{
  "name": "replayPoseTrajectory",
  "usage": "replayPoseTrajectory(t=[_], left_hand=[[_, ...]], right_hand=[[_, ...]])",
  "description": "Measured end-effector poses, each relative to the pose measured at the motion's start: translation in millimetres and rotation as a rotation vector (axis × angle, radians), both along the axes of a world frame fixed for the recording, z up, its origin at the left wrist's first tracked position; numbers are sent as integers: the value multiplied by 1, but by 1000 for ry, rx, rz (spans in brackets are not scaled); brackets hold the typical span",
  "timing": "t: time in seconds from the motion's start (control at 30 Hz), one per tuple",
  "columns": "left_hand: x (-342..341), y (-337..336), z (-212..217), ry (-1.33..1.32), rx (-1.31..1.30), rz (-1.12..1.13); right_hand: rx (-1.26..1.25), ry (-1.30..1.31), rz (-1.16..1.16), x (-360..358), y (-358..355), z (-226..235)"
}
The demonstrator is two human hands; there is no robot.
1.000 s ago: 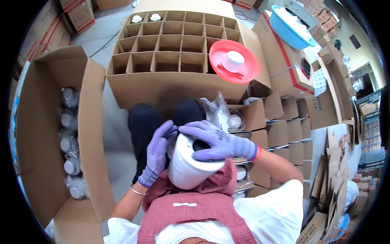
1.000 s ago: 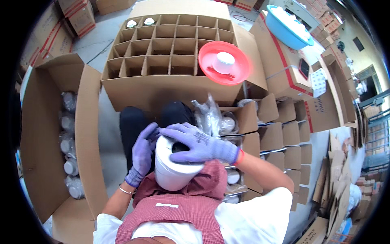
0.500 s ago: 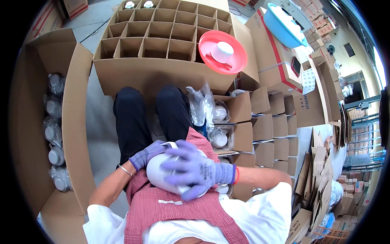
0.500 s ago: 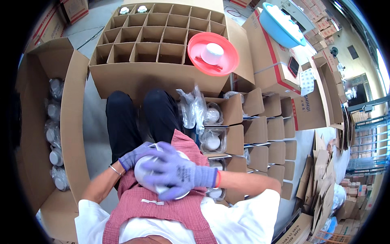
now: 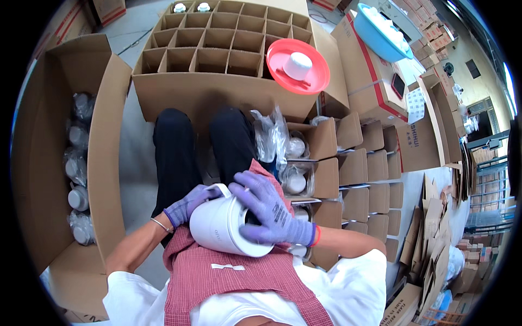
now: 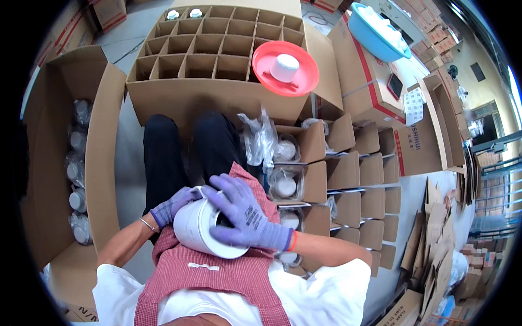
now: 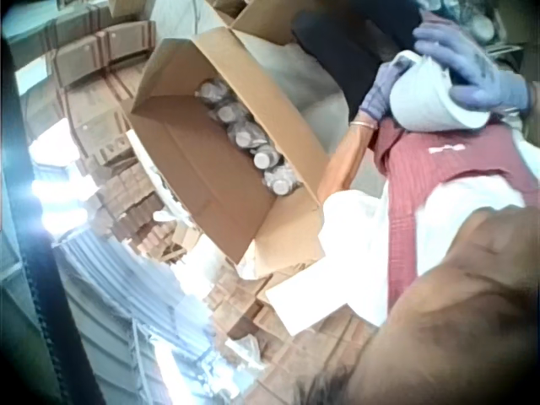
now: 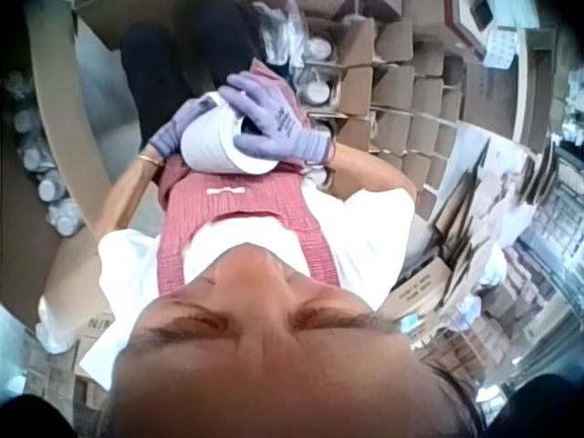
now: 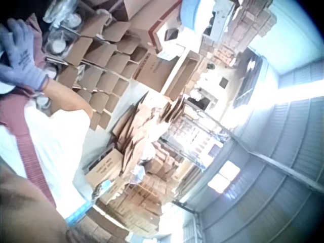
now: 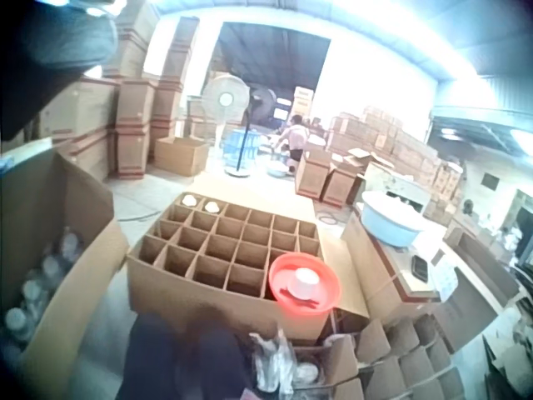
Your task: The person assembles white electric kettles by inserting a metal heating element into the base, screwing on the lid, and wrapping each unit in plastic. The person places the wrapped kettles into a large cardboard box and repeats the process with multiple units.
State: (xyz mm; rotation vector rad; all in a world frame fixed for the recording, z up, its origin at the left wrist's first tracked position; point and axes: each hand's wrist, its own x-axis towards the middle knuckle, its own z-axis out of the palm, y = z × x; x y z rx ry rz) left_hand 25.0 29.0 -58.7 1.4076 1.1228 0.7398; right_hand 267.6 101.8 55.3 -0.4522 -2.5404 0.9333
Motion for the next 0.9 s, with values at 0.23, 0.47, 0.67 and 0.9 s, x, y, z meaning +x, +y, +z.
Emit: replayPoseTrajectory(t=[0.23, 0.47, 0.67, 0.9], left_hand=[[4, 6, 23, -249, -326, 212], [6, 30, 125, -73, 426, 464], [-11, 66, 153, 179, 691, 304], [-3, 84, 151, -249, -76, 433]], right_hand=[[-71, 123, 68, 11, 22, -2], [-368, 113, -536, 30, 40, -42], [-535, 594, -252, -9, 64, -27], [147, 463, -343, -3, 108, -8]])
